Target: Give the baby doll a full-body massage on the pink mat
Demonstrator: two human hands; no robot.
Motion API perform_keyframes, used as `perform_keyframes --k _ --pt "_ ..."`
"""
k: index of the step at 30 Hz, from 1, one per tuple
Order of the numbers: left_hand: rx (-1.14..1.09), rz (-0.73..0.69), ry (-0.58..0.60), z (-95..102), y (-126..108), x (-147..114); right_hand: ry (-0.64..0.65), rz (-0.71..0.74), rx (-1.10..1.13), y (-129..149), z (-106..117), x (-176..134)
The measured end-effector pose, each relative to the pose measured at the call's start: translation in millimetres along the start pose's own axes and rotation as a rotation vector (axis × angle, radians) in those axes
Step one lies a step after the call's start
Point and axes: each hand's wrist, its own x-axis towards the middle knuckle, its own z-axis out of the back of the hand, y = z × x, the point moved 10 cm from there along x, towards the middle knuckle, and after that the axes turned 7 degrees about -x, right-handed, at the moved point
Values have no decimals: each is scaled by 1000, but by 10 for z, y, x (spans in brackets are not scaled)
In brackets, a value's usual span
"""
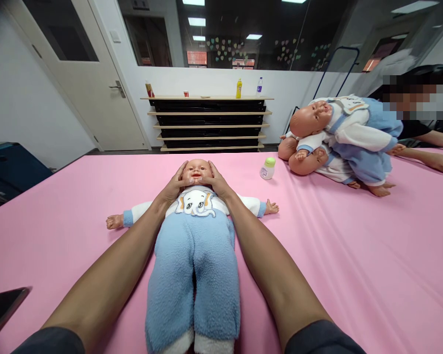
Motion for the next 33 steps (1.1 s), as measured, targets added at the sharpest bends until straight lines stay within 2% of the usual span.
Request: perform_keyframes --k 13,21,33 --pt "10 -11 0 6 -7 4 6 7 19 -40 12 31" --pt "34 -9 -22 34 -8 19 14 78 -78 40 30 -9" --pt "-8 14 -27 23 -5 2 14 11 81 -69 21 58"
